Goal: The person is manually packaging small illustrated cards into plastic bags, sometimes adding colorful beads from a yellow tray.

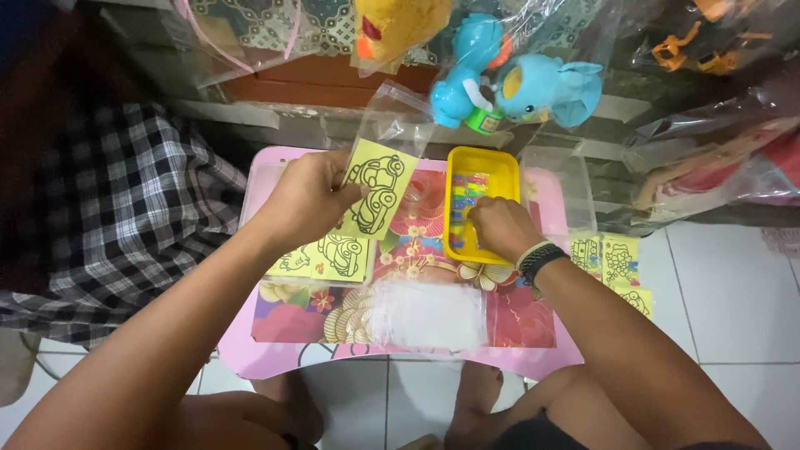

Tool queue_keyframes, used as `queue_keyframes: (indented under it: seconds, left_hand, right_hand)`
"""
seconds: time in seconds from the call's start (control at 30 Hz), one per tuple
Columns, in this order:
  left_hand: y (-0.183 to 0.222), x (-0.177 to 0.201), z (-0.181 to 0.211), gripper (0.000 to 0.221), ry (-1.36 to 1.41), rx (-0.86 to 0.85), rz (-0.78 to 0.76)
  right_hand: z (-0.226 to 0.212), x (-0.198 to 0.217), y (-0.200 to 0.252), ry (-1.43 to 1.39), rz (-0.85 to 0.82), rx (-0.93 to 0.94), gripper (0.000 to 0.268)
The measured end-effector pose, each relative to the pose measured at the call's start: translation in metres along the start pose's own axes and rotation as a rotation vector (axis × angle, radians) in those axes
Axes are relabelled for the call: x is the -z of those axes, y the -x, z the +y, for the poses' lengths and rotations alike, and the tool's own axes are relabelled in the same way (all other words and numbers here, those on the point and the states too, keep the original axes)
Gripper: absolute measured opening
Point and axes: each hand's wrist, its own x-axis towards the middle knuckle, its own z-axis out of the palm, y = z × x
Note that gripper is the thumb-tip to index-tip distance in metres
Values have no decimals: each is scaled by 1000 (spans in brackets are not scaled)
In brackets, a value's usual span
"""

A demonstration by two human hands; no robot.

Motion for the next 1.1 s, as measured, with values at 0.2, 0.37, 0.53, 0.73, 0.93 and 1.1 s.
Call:
queue_keyframes:
  seconds: [0.2, 0.37, 0.53, 0.73, 0.93, 1.1]
  left_hand:
    - [-1, 1, -3, 14, 8, -40, 31]
    - [7, 4, 16, 11, 19, -45, 6]
    - [-3, -18, 4, 16, -27, -131, 24]
    - [-6, -31, 9, 15, -160, -261, -45]
    - [-10, -39, 10, 12, -118, -298, -77]
    - [-18, -47, -2, 6, -110, -306, -94]
  right_hand:
    - [11, 50, 12, -374, 264, -67, 23]
    - [-5, 131, 59, -690, 412, -73, 11]
    - [-25, 156, 82, -970, 559, 109, 11]
    - [-56, 172, 86, -845, 623, 285, 6]
    - [-57, 170, 84, -996, 497, 192, 6]
    - [-62, 167, 80, -1461, 486, -21, 10]
